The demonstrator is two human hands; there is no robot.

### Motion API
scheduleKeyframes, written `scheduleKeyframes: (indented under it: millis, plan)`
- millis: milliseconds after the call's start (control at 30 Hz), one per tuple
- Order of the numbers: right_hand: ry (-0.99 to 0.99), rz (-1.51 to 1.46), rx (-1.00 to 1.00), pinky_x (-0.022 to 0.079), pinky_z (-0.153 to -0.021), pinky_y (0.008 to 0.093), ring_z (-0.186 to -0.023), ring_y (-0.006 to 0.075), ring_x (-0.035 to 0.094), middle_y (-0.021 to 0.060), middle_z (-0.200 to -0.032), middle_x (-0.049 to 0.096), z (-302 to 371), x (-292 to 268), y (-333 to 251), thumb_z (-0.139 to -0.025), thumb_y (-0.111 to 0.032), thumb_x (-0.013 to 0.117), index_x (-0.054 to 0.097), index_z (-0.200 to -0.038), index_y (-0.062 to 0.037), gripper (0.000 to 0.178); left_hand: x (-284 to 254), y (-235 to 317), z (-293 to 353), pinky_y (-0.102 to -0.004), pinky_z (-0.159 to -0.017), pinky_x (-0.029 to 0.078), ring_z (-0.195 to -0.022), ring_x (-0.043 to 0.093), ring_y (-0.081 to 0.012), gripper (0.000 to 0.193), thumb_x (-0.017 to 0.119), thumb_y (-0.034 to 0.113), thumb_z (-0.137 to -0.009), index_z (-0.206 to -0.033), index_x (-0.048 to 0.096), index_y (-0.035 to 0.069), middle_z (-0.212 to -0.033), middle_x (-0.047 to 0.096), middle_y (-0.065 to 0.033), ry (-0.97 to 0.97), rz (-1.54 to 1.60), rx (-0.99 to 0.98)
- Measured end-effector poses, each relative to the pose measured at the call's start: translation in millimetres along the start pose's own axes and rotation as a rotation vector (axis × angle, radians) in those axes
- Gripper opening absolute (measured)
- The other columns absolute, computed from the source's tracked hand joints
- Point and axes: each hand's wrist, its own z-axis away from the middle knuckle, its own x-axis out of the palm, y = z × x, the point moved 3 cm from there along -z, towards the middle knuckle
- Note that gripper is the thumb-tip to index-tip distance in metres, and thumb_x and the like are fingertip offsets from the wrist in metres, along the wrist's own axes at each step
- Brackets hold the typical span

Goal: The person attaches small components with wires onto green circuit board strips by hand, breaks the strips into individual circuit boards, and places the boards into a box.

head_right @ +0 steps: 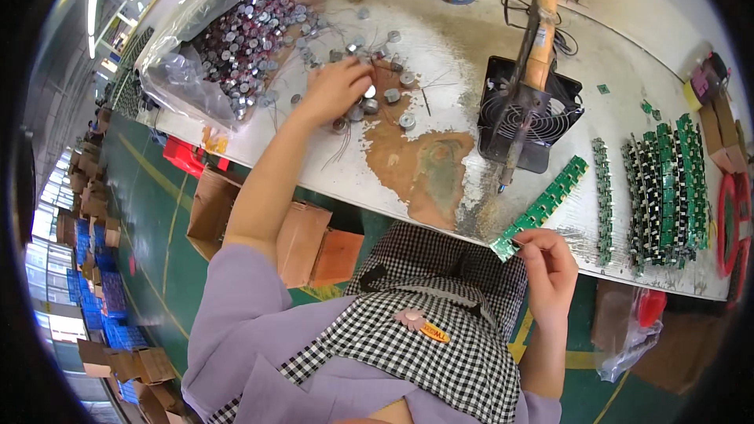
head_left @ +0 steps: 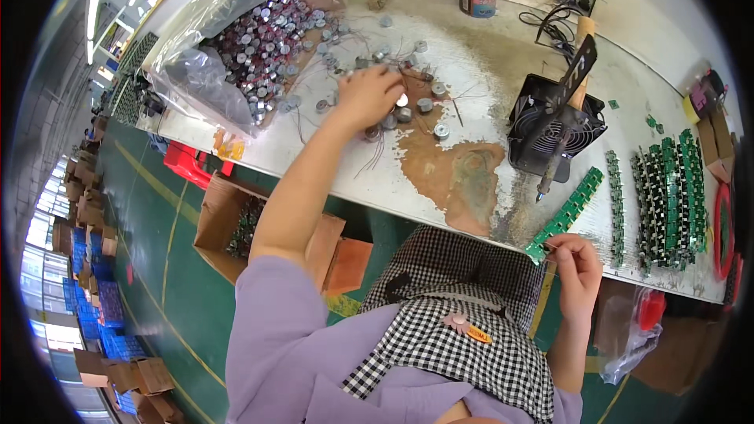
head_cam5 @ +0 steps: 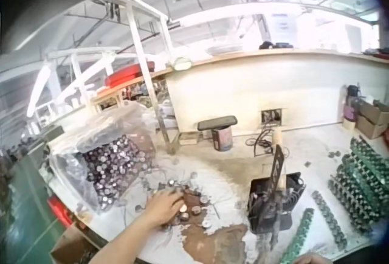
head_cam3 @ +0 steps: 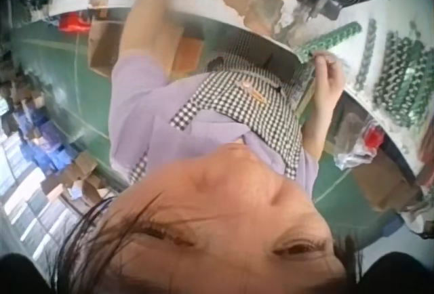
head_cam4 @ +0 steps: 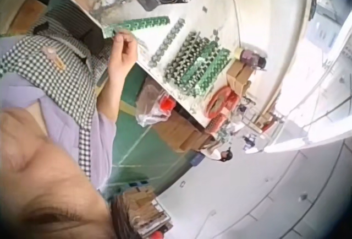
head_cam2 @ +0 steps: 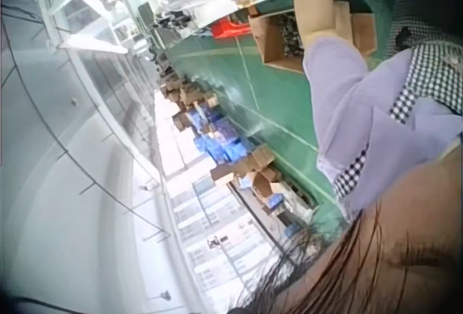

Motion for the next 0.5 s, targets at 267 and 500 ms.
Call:
scheduleKeyframes:
  millis: [267,500]
  plan:
    - [-0.13,0.155,0.142,0.039,-0.062,0.0189,-0.068,0.0048,0.048,0.0017,-0.084,0.061,-15.8,-5.2,-10.8,-0.09,-0.003,0.056,0.059,-0.09,0.0021,0.006,-36.1,14.4,-18.2,-0.0354,-0.081,0.048,-0.094,0.063,-0.0279,0.026,0.067,0.025,-0.08,-0.099,0.07,0.007,-0.1,0.067,-0.0111,0.28,0.556,0.108]
    - [-0.013,-0.132,0.001,0.043,-0.075,0.0234,-0.08,0.0101,0.054,0.0096,-0.095,0.064,-21.0,-13.8,5.3,-0.092,-0.013,0.058,0.055,-0.084,0.0007,0.016,-14.4,-27.8,-69.1,-0.0428,-0.08,0.046,-0.097,0.057,-0.0286,0.018,0.067,0.019,-0.072,-0.087,0.071,0.011,-0.091,0.066,-0.0072,0.29,-0.134,0.375]
